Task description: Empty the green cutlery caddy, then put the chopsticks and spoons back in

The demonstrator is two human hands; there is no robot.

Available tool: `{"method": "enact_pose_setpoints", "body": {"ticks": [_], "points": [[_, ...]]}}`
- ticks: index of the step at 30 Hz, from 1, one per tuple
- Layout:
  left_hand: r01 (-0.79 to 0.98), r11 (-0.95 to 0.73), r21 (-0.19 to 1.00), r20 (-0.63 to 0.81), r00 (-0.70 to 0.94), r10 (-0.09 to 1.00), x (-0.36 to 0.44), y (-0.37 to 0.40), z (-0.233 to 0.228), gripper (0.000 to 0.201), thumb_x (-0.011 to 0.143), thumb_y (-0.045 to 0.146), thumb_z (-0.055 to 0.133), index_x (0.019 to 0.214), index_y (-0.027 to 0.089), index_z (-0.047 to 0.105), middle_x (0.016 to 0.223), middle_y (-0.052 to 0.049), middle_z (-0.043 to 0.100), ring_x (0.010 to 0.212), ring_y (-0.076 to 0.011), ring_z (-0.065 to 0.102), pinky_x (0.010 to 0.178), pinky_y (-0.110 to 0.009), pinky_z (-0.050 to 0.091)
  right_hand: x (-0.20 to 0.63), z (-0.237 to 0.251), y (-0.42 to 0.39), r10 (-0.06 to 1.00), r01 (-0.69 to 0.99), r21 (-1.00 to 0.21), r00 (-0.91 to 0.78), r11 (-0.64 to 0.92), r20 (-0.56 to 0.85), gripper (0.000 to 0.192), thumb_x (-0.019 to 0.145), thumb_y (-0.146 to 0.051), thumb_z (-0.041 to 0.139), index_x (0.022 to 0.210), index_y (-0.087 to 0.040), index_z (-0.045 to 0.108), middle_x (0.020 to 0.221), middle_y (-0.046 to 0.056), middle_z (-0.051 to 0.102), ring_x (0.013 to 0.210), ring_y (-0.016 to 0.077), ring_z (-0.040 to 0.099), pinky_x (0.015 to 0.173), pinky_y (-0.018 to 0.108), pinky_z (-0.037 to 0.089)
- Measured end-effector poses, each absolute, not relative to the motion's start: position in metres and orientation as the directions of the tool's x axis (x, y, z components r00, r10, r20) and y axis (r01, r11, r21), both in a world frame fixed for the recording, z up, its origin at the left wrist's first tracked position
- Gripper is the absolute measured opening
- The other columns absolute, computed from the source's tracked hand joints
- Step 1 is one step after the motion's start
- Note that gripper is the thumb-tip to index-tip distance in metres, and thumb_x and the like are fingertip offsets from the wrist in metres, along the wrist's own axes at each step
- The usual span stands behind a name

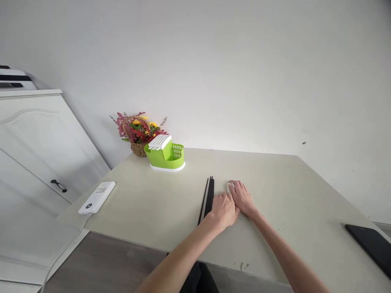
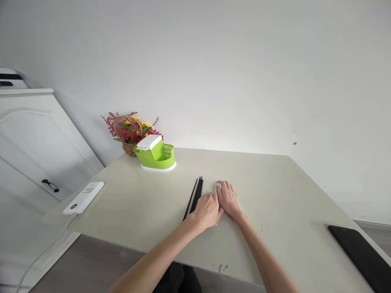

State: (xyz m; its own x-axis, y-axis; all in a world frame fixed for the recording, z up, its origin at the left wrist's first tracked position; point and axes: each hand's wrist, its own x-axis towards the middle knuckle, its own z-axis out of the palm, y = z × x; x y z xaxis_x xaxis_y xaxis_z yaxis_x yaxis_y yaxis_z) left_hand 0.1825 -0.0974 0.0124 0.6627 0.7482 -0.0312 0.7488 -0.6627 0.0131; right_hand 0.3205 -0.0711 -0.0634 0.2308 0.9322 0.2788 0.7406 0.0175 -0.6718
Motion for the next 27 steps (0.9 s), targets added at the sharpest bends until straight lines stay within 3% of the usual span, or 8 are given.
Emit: {"method": "enact_pose_setpoints", "body": {"ticks": [10,17,19,22,27], "points": [[0.782,-0.621,0.058,-0.053,0.624,0.780,0.175,-0.103,0.022,0.039,0.104,0.033,0.042,0.116,0.005,0.064,0.109,-0.022,0.071,0.104,-0.0322,0.070,0.089,-0.042,0.054,0.322,-0.065,-0.072,0.930,0.694,-0.720,0.260,0.008,0.260,0.042,0.101,-0.053,0.037,0.121,-0.026,0.061,0.127,0.009,0.063,0.123,0.0274,0.056,0.106,0.047,0.045],[0.778,-0.615,0.128,-0.011,0.621,0.784,0.153,-0.103,0.023,0.044,0.102,0.051,0.049,0.114,0.011,0.061,0.109,-0.018,0.072,0.099,-0.0304,0.071,0.083,-0.039,0.056,0.335,-0.067,-0.071,0.916,0.607,-0.792,0.280,0.062,0.286,0.048,0.104,-0.055,0.031,0.119,-0.025,0.065,0.127,0.011,0.065,0.130,0.0247,0.055,0.114,0.044,0.042],[0.755,-0.639,0.147,0.054,0.638,0.768,0.146,-0.098,0.024,0.042,0.102,0.053,0.050,0.110,0.013,0.061,0.106,-0.016,0.071,0.099,-0.0292,0.070,0.085,-0.039,0.055,0.342,-0.067,-0.076,0.909,0.581,-0.811,0.302,0.063,0.287,0.050,0.104,-0.057,0.030,0.121,-0.025,0.065,0.130,0.012,0.064,0.130,0.0251,0.056,0.113,0.045,0.043],[0.723,-0.672,0.158,0.262,0.626,0.735,0.133,-0.078,0.035,0.033,0.103,0.048,0.051,0.106,0.017,0.060,0.106,-0.013,0.068,0.103,-0.0278,0.065,0.093,-0.041,0.052,0.355,-0.067,-0.092,0.895,0.546,-0.837,0.359,0.029,0.265,0.052,0.103,-0.059,0.033,0.125,-0.023,0.063,0.133,0.014,0.061,0.126,0.0260,0.060,0.108,0.044,0.048],[0.799,-0.593,0.101,0.611,0.421,0.671,0.087,-0.010,0.089,0.030,0.103,0.043,0.049,0.117,0.019,0.059,0.122,-0.016,0.063,0.119,-0.0337,0.055,0.105,-0.051,0.043,0.373,-0.065,-0.130,0.882,0.508,-0.860,0.427,-0.051,0.201,0.050,0.101,-0.062,0.040,0.128,-0.024,0.060,0.135,0.013,0.060,0.116,0.0259,0.066,0.100,0.042,0.053]]}}
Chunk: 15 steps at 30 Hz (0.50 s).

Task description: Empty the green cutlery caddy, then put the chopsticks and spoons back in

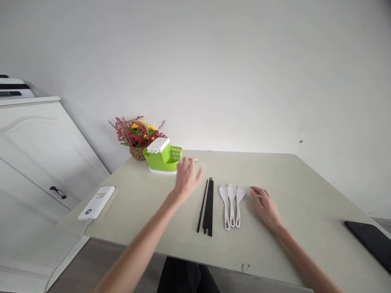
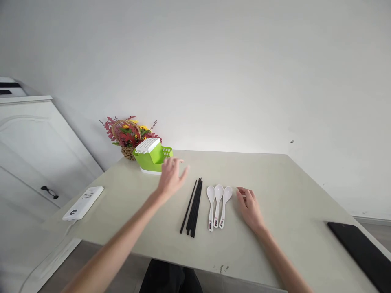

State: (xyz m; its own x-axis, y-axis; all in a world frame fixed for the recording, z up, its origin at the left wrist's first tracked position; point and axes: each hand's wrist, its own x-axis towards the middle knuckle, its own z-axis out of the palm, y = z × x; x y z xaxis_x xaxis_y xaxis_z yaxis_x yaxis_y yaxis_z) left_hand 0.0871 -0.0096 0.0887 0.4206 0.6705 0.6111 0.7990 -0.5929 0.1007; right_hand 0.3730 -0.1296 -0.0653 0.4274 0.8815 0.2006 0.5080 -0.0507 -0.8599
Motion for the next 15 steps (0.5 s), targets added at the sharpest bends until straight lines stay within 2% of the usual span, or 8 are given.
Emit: {"method": "enact_pose_setpoints", "body": {"ticks": [2,5,7,8,9,11,15], "points": [[0.856,-0.511,0.079,0.692,0.322,0.646,0.060,0.022,0.115,0.033,0.104,0.042,0.046,0.123,0.019,0.059,0.139,-0.017,0.057,0.133,-0.0359,0.047,0.112,-0.053,0.036,0.378,-0.065,-0.146,0.880,0.500,-0.863,0.441,-0.075,0.179,0.049,0.100,-0.062,0.043,0.128,-0.025,0.060,0.135,0.012,0.060,0.114,0.0264,0.067,0.097,0.042,0.054],[0.932,-0.358,0.062,0.713,0.210,0.669,0.016,0.062,0.144,0.044,0.103,0.046,0.044,0.135,0.018,0.056,0.157,-0.015,0.047,0.147,-0.0389,0.032,0.119,-0.057,0.027,0.384,-0.069,-0.167,0.883,0.506,-0.858,0.439,-0.091,0.166,0.048,0.097,-0.062,0.047,0.126,-0.026,0.060,0.138,0.012,0.058,0.115,0.0274,0.067,0.095,0.043,0.055],[0.953,-0.296,0.060,0.689,0.175,0.703,-0.010,0.084,0.153,0.050,0.103,0.047,0.041,0.140,0.016,0.053,0.159,-0.015,0.047,0.149,-0.0396,0.031,0.120,-0.059,0.024,0.387,-0.075,-0.180,0.885,0.529,-0.843,0.435,-0.102,0.166,0.048,0.097,-0.062,0.049,0.128,-0.027,0.058,0.140,0.012,0.055,0.116,0.0275,0.067,0.094,0.043,0.056],[0.955,-0.285,0.077,0.663,0.165,0.730,-0.021,0.093,0.153,0.052,0.103,0.048,0.041,0.142,0.016,0.053,0.154,-0.015,0.053,0.147,-0.0387,0.037,0.120,-0.058,0.025,0.389,-0.078,-0.187,0.885,0.546,-0.831,0.433,-0.107,0.170,0.048,0.097,-0.062,0.049,0.129,-0.028,0.058,0.141,0.012,0.053,0.116,0.0275,0.067,0.094,0.043,0.057],[0.952,-0.290,0.098,0.609,0.173,0.774,-0.031,0.100,0.152,0.055,0.103,0.050,0.040,0.143,0.016,0.052,0.149,-0.015,0.058,0.142,-0.0366,0.044,0.119,-0.055,0.029,0.390,-0.081,-0.192,0.887,0.568,-0.816,0.427,-0.109,0.179,0.048,0.097,-0.062,0.049,0.131,-0.029,0.057,0.142,0.012,0.052,0.116,0.0275,0.067,0.094,0.043,0.057],[0.934,-0.336,0.123,0.512,0.230,0.827,-0.047,0.112,0.144,0.058,0.101,0.051,0.040,0.147,0.017,0.051,0.150,-0.012,0.059,0.138,-0.0316,0.051,0.118,-0.048,0.034,0.389,-0.084,-0.203,0.888,0.624,-0.774,0.409,-0.104,0.211,0.048,0.098,-0.061,0.048,0.134,-0.030,0.055,0.142,0.011,0.052,0.117,0.0280,0.066,0.095,0.044,0.056],[0.892,-0.439,0.109,0.517,0.326,0.791,-0.053,0.118,0.128,0.061,0.101,0.053,0.039,0.152,0.020,0.049,0.164,-0.007,0.044,0.148,-0.0285,0.041,0.123,-0.046,0.030,0.376,-0.081,-0.215,0.873,0.769,-0.632,0.367,-0.091,0.320,0.046,0.099,-0.060,0.044,0.134,-0.032,0.053,0.140,0.009,0.054,0.128,0.0310,0.058,0.103,0.051,0.051]]}}
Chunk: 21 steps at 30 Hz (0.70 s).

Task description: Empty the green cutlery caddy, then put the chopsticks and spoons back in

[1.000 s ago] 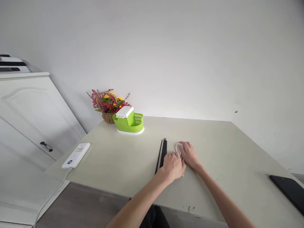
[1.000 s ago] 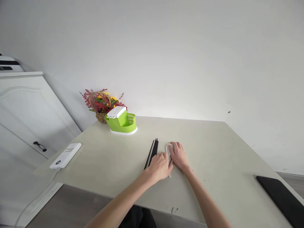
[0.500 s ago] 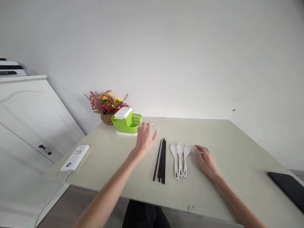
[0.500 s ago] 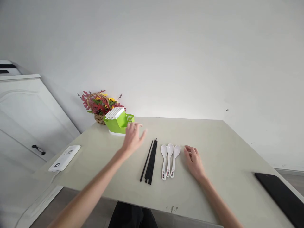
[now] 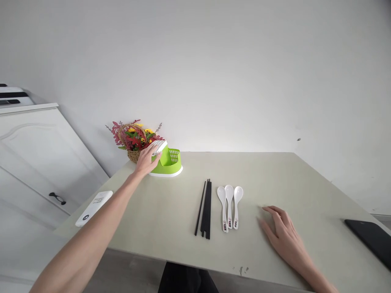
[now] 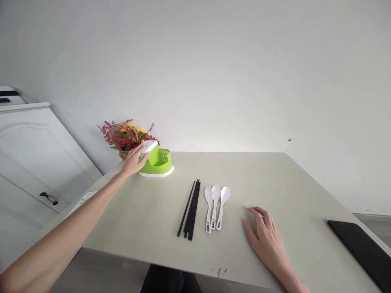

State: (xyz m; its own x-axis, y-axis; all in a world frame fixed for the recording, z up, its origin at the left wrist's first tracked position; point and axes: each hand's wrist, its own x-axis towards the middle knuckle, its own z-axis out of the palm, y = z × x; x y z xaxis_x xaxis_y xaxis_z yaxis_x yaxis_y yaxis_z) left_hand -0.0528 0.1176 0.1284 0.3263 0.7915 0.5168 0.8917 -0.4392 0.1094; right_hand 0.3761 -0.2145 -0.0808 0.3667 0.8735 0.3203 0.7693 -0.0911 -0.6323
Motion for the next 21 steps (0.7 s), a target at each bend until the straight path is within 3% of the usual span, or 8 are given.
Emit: {"method": "enact_pose_setpoints", "body": {"ticks": [4,8,13,21], "points": [[0.868,-0.475,0.147,0.453,0.368,0.812,-0.020,0.108,0.128,0.060,0.102,0.056,0.040,0.155,0.028,0.048,0.168,-0.004,0.037,0.145,-0.0326,0.045,0.118,-0.051,0.040,0.365,-0.077,-0.214,0.846,0.854,-0.514,0.331,-0.080,0.418,0.044,0.100,-0.056,0.041,0.134,-0.031,0.052,0.138,0.011,0.056,0.126,0.0329,0.058,0.104,0.055,0.048],[0.840,-0.523,0.147,0.377,0.441,0.814,0.039,0.095,0.130,0.060,0.105,0.060,0.033,0.156,0.033,0.047,0.167,-0.005,0.038,0.130,-0.0363,0.060,0.106,-0.056,0.051,0.364,-0.078,-0.211,0.845,0.879,-0.470,0.309,-0.078,0.437,0.043,0.101,-0.055,0.040,0.135,-0.031,0.050,0.138,0.011,0.056,0.123,0.0330,0.059,0.105,0.055,0.048],[0.759,-0.624,0.185,0.336,0.548,0.766,0.117,0.077,0.124,0.062,0.106,0.064,0.018,0.157,0.040,0.045,0.169,-0.003,0.034,0.116,-0.0315,0.069,0.093,-0.048,0.057,0.363,-0.074,-0.212,0.839,0.883,-0.461,0.315,-0.088,0.444,0.042,0.102,-0.054,0.039,0.136,-0.031,0.049,0.139,0.011,0.056,0.123,0.0327,0.059,0.105,0.056,0.047],[0.625,-0.763,0.163,0.292,0.708,0.643,0.185,0.042,0.117,0.061,0.107,0.063,0.011,0.160,0.044,0.037,0.169,0.000,0.036,0.116,-0.0254,0.071,0.094,-0.039,0.053,0.362,-0.072,-0.211,0.844,0.886,-0.454,0.313,-0.094,0.435,0.040,0.102,-0.052,0.040,0.137,-0.033,0.048,0.139,0.010,0.056,0.124,0.0324,0.059,0.104,0.055,0.048]]}}
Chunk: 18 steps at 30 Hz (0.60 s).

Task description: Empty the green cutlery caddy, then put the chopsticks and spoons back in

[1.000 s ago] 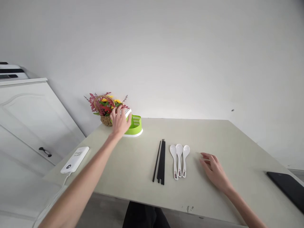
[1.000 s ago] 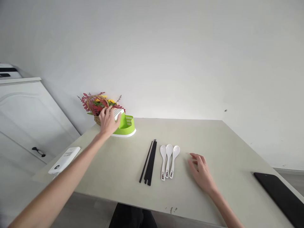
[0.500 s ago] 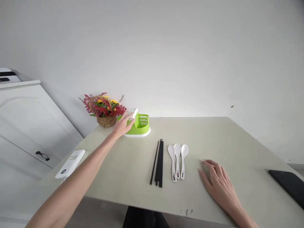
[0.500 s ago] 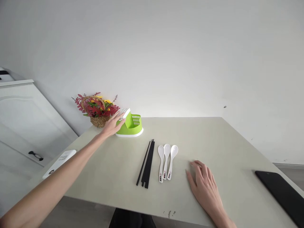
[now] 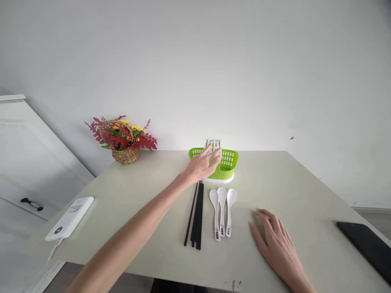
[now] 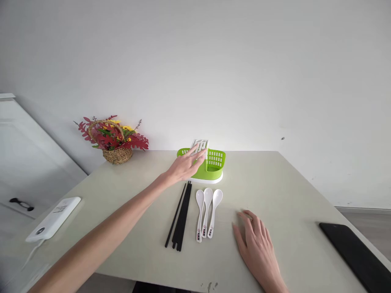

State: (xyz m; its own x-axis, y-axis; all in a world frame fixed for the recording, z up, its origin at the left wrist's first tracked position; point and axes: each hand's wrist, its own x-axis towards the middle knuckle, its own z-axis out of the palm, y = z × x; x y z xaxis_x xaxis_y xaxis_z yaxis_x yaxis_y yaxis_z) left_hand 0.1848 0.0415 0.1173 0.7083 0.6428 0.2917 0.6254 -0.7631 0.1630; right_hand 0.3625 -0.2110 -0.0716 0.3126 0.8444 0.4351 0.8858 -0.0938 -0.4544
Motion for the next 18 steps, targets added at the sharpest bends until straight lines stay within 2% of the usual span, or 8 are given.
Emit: {"method": "enact_pose_setpoints", "body": {"ticks": [3,7,10,13,16,18], "points": [[0.618,-0.766,0.177,0.270,0.718,0.642,0.192,0.032,0.120,0.061,0.108,0.061,0.009,0.160,0.045,0.036,0.168,0.000,0.037,0.117,-0.0260,0.070,0.098,-0.042,0.053,0.363,-0.072,-0.211,0.847,0.885,-0.454,0.315,-0.099,0.429,0.040,0.103,-0.051,0.039,0.137,-0.033,0.049,0.140,0.010,0.056,0.126,0.0325,0.059,0.104,0.055,0.048],[0.590,-0.778,0.217,0.245,0.739,0.628,0.192,0.024,0.121,0.063,0.108,0.059,0.007,0.160,0.040,0.036,0.165,-0.002,0.043,0.129,-0.0275,0.064,0.100,-0.042,0.053,0.363,-0.071,-0.212,0.849,0.886,-0.453,0.314,-0.100,0.425,0.041,0.103,-0.051,0.038,0.137,-0.032,0.049,0.140,0.010,0.056,0.127,0.0320,0.058,0.104,0.054,0.048],[0.555,-0.803,0.217,0.266,0.758,0.596,0.186,0.018,0.119,0.061,0.109,0.058,0.011,0.163,0.038,0.028,0.169,-0.003,0.034,0.133,-0.0279,0.061,0.099,-0.041,0.054,0.363,-0.070,-0.213,0.851,0.886,-0.453,0.313,-0.102,0.421,0.041,0.103,-0.052,0.038,0.137,-0.033,0.049,0.140,0.010,0.056,0.127,0.0319,0.058,0.103,0.053,0.048],[0.501,-0.846,0.183,0.370,0.762,0.531,0.171,0.014,0.115,0.056,0.110,0.053,0.019,0.164,0.039,0.024,0.171,-0.003,0.029,0.139,-0.0284,0.054,0.106,-0.043,0.051,0.363,-0.069,-0.214,0.857,0.886,-0.451,0.315,-0.112,0.407,0.040,0.103,-0.052,0.038,0.137,-0.033,0.049,0.141,0.009,0.056,0.128,0.0312,0.058,0.104,0.053,0.048],[0.514,-0.836,0.193,0.542,0.654,0.527,0.147,0.012,0.102,0.050,0.111,0.044,0.027,0.158,0.033,0.036,0.162,-0.009,0.042,0.140,-0.0277,0.051,0.112,-0.046,0.046,0.364,-0.069,-0.215,0.859,0.885,-0.450,0.319,-0.118,0.401,0.040,0.103,-0.052,0.038,0.137,-0.032,0.049,0.142,0.009,0.055,0.129,0.0305,0.057,0.106,0.052,0.046],[0.554,-0.782,0.285,0.642,0.495,0.585,0.124,0.006,0.084,0.043,0.109,0.037,0.033,0.149,0.027,0.046,0.148,-0.014,0.052,0.127,-0.0262,0.060,0.108,-0.045,0.049,0.364,-0.070,-0.215,0.858,0.885,-0.450,0.321,-0.121,0.401,0.040,0.103,-0.052,0.038,0.136,-0.032,0.049,0.143,0.009,0.055,0.129,0.0301,0.058,0.106,0.052,0.046]]}}
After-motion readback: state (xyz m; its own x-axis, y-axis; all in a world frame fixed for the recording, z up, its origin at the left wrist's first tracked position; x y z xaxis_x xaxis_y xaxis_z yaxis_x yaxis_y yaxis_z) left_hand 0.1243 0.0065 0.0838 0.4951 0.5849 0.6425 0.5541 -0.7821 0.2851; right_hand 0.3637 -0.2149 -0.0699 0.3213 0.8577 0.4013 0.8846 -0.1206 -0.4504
